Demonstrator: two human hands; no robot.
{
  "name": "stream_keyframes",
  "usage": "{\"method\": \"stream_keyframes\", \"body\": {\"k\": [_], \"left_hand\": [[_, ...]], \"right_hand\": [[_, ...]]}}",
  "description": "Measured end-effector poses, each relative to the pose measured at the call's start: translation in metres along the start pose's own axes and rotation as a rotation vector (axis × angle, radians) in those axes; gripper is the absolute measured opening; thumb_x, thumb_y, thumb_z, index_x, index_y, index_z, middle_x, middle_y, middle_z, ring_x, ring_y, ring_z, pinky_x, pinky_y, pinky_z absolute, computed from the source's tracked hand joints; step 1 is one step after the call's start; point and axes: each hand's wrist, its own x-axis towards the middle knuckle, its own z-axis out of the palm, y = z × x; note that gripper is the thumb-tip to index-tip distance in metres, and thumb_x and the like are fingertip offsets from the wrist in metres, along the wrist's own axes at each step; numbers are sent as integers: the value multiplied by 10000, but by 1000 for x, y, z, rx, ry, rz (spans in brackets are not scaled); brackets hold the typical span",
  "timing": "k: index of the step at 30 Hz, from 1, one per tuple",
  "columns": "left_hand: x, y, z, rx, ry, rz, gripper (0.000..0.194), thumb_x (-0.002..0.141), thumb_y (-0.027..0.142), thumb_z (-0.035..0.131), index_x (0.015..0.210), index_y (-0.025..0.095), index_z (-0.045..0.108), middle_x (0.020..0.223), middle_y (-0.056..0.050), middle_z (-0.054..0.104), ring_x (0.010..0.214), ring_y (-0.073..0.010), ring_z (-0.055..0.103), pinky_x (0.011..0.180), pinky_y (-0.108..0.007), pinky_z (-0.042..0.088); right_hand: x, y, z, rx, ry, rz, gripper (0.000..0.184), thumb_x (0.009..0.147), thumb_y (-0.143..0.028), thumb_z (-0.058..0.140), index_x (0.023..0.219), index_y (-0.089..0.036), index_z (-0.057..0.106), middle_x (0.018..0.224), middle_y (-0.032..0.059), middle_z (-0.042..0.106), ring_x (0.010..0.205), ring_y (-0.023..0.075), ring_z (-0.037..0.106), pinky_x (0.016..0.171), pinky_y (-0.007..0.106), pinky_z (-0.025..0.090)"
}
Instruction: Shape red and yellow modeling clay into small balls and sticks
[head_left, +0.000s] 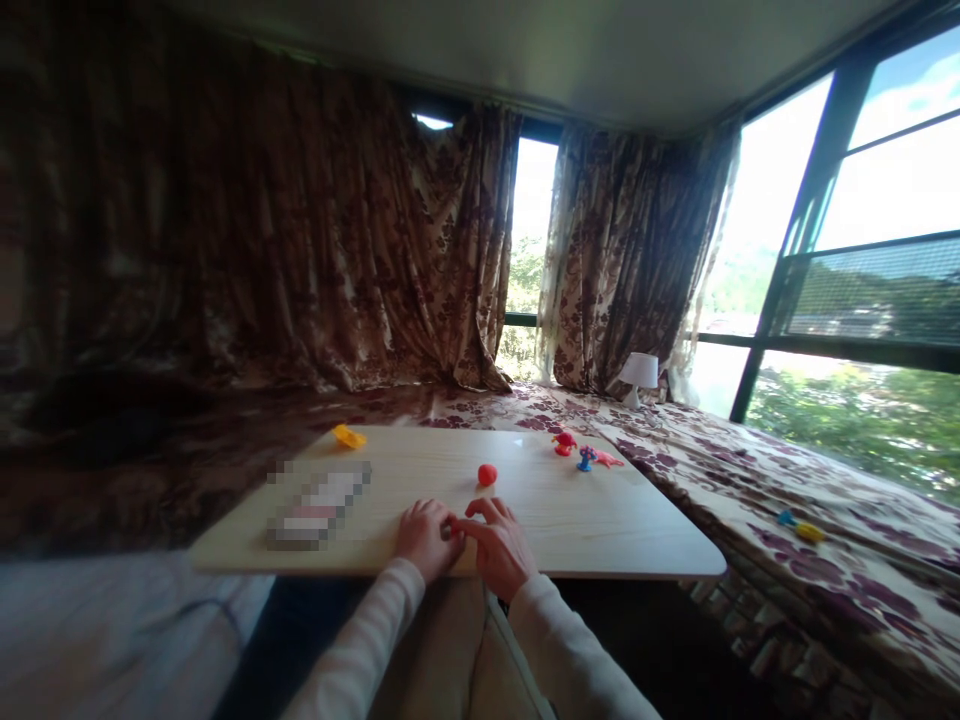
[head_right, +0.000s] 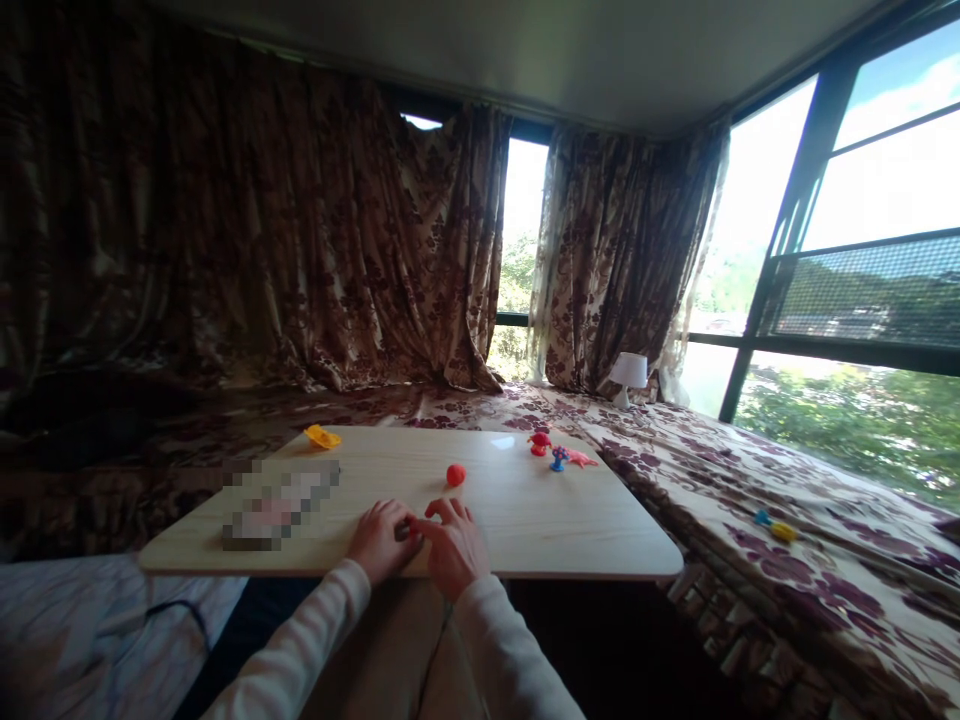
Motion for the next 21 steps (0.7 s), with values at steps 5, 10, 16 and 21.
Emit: {"method": "stream_keyframes", "body": {"k": [5, 10, 16, 21], "left_hand": [[0, 1, 0, -8, -3, -18, 69, 659, 248, 579, 681, 206, 629, 815, -35, 645, 887, -214, 544, 811, -328, 384], [0, 2, -1, -15, -3, -16, 74, 678, 272, 594, 671, 213, 638, 822, -33, 648, 898, -210, 545, 818, -325, 384], [-1, 4, -3, -10, -15, -14, 78, 681, 267, 606, 679, 200, 645, 814, -41, 647, 891, -211, 550, 815, -326, 388], [-1, 1, -3, -69, 4, -5, 107, 709, 293, 597, 671, 203, 642, 800, -37, 653, 882, -208, 553, 817, -330, 399]], "right_hand": [[-1, 3, 1, 34, 30, 10, 507, 714, 29, 470, 975, -349, 683, 939, 25, 566, 902, 186, 472, 792, 315, 417], [-2, 9, 4, 107, 119, 103, 519, 666, 70, 426, 886, -302, 714, 913, 35, 581, 891, 194, 473, 806, 329, 436], [-2, 10, 6, 136, 133, 139, 485, 668, 67, 423, 842, -277, 718, 897, 40, 595, 879, 196, 484, 799, 331, 444], [0, 12, 9, 93, 215, 221, 236, 777, -92, 499, 815, -225, 691, 845, 52, 604, 825, 199, 502, 770, 340, 446]]}}
